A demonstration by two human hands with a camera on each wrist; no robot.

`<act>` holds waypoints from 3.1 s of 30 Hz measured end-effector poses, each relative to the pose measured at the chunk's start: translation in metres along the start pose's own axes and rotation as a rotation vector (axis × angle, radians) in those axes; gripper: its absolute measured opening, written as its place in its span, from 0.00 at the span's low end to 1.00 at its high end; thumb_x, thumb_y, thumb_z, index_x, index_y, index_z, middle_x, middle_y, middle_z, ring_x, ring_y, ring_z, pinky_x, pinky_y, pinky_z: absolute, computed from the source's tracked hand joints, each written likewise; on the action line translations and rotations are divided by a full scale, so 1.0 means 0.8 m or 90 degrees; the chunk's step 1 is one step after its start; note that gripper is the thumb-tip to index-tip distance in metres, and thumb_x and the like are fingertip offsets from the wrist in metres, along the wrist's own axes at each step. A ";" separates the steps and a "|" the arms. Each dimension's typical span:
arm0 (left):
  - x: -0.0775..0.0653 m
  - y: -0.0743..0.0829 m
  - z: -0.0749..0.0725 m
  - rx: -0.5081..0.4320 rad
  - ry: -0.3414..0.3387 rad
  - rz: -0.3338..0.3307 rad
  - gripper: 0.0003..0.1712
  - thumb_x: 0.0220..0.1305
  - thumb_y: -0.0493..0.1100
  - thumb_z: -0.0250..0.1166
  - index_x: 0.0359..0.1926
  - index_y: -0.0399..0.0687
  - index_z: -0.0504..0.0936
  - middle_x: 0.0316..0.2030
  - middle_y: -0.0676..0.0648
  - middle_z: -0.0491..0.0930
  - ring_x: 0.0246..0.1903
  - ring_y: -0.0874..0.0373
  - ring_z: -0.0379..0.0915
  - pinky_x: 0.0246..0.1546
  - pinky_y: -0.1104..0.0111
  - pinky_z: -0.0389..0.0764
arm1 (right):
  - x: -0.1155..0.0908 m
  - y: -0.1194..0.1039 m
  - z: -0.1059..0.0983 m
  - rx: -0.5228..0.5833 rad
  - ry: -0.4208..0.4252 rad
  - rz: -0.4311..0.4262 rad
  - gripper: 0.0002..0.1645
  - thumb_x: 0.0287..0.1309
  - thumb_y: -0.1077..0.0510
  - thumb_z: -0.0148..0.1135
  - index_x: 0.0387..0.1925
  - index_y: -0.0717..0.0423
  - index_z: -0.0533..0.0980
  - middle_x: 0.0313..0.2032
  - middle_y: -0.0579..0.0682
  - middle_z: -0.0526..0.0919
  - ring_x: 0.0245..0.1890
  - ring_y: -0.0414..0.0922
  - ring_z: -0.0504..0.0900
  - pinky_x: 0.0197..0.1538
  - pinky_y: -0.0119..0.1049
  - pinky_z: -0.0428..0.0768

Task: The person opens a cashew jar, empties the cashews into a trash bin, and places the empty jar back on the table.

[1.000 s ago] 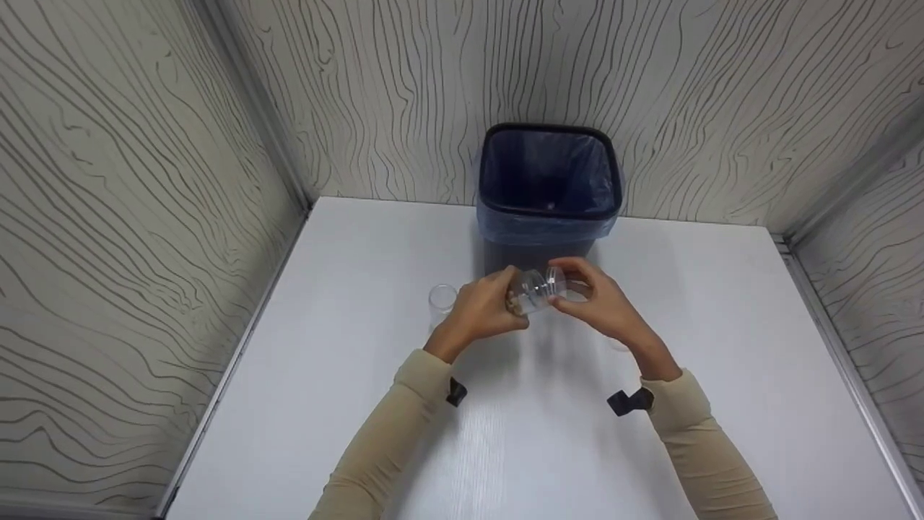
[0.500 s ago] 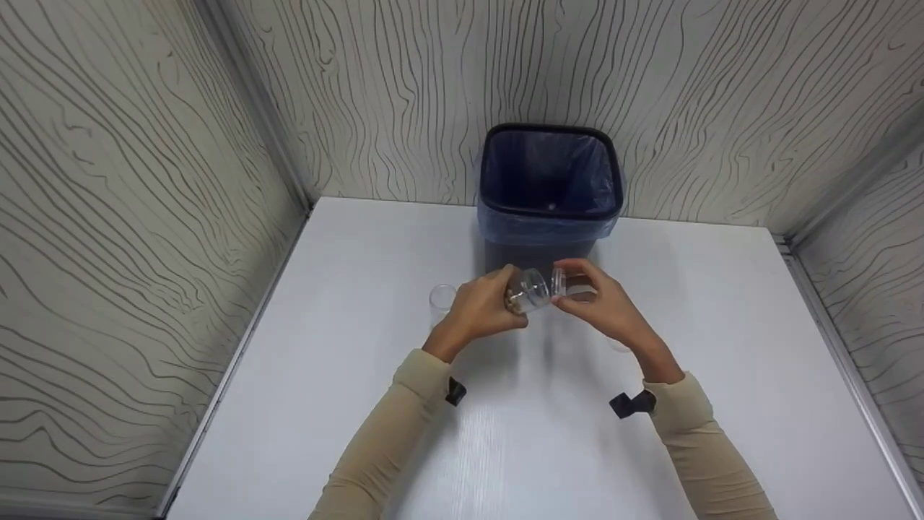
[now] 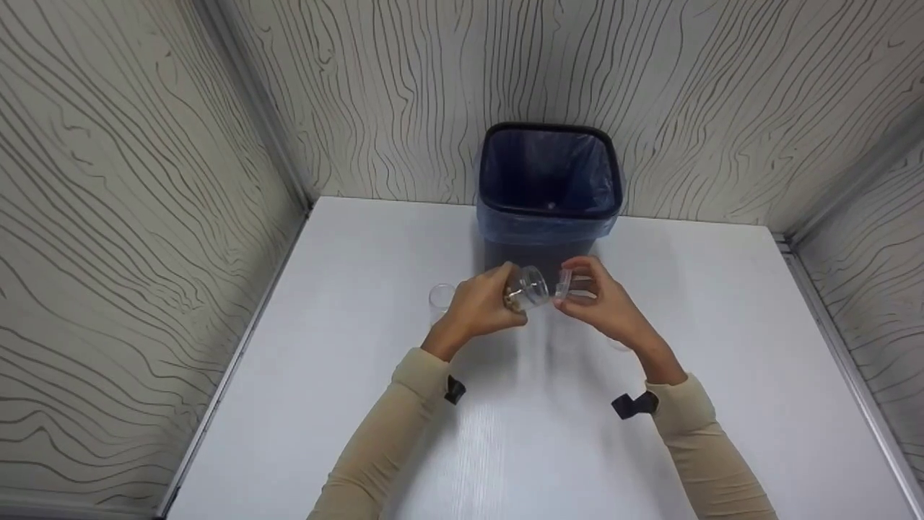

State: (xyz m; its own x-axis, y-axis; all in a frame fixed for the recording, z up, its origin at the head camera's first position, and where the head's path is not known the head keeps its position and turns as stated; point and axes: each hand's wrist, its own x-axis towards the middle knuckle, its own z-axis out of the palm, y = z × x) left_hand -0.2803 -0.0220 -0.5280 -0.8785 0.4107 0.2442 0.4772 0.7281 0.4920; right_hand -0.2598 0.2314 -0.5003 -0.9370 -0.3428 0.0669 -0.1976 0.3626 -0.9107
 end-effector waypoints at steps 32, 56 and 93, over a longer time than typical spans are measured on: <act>0.002 0.003 -0.010 0.026 0.004 0.001 0.35 0.49 0.52 0.78 0.59 0.52 0.78 0.41 0.52 0.85 0.33 0.60 0.76 0.35 0.61 0.82 | -0.004 0.005 0.001 -0.168 0.027 0.022 0.43 0.57 0.61 0.75 0.72 0.65 0.67 0.67 0.68 0.67 0.62 0.63 0.76 0.68 0.63 0.74; 0.005 0.006 -0.022 0.018 0.013 0.001 0.32 0.50 0.52 0.76 0.57 0.53 0.78 0.37 0.55 0.81 0.31 0.60 0.74 0.32 0.62 0.79 | -0.004 0.017 0.000 -0.292 0.014 0.024 0.41 0.57 0.59 0.75 0.71 0.64 0.73 0.66 0.66 0.71 0.60 0.60 0.71 0.59 0.57 0.78; 0.008 0.009 -0.044 0.000 0.030 0.004 0.33 0.51 0.51 0.76 0.58 0.51 0.77 0.42 0.52 0.83 0.35 0.58 0.76 0.35 0.60 0.82 | -0.002 0.050 -0.005 -0.298 0.005 0.025 0.42 0.53 0.64 0.78 0.68 0.72 0.73 0.66 0.73 0.75 0.62 0.70 0.77 0.59 0.60 0.83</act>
State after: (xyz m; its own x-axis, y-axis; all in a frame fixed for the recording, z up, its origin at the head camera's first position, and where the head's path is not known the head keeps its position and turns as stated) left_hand -0.2836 -0.0333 -0.4932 -0.8760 0.3883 0.2862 0.4820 0.7258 0.4907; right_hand -0.2676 0.2502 -0.5353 -0.9483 -0.3147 0.0414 -0.2690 0.7278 -0.6308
